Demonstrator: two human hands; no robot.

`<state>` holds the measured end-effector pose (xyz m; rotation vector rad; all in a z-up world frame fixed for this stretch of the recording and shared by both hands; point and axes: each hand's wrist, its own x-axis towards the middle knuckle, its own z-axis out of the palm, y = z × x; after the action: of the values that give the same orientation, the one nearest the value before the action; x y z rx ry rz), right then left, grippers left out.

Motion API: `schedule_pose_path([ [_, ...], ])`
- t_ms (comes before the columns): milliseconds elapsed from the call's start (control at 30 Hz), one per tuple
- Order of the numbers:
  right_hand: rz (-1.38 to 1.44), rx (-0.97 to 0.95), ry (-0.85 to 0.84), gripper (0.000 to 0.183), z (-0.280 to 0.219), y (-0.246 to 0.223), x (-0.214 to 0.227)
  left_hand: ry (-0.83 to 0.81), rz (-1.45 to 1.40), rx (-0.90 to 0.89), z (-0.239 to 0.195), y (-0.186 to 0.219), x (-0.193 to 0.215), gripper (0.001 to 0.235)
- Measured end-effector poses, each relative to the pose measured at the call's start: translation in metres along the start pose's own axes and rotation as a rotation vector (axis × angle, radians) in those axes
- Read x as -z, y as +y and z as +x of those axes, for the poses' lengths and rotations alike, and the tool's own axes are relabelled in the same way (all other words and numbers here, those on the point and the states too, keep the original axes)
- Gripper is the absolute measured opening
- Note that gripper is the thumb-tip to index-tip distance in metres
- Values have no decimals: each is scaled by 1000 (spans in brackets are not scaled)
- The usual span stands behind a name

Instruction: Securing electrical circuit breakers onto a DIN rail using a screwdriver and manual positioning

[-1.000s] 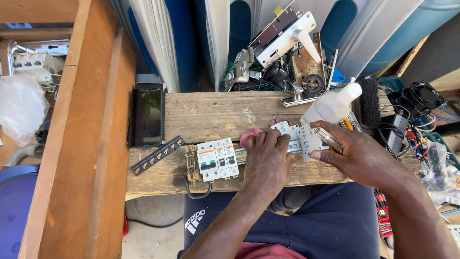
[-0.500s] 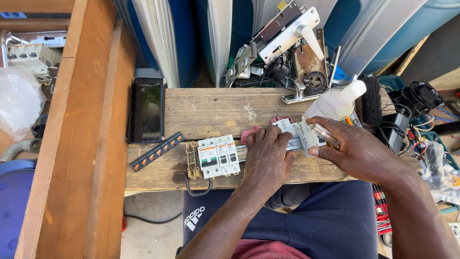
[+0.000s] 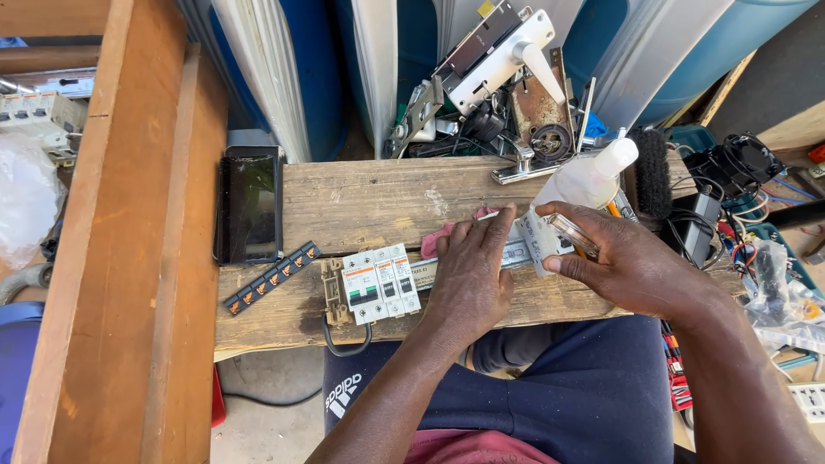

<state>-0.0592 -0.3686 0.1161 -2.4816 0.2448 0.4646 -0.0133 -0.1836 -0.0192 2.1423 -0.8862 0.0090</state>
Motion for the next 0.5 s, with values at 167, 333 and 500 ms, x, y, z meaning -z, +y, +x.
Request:
schedule_pose_path([
  [167, 12, 114, 4, 72, 4, 5, -4, -5, -67, 46, 6, 3, 6, 86],
  [333, 165, 158, 9, 71, 7, 14, -10, 25, -123, 5, 7, -4, 3, 96],
  [500, 211, 160, 15, 70, 9, 14, -9, -41, -92, -18, 10, 7, 9, 123],
])
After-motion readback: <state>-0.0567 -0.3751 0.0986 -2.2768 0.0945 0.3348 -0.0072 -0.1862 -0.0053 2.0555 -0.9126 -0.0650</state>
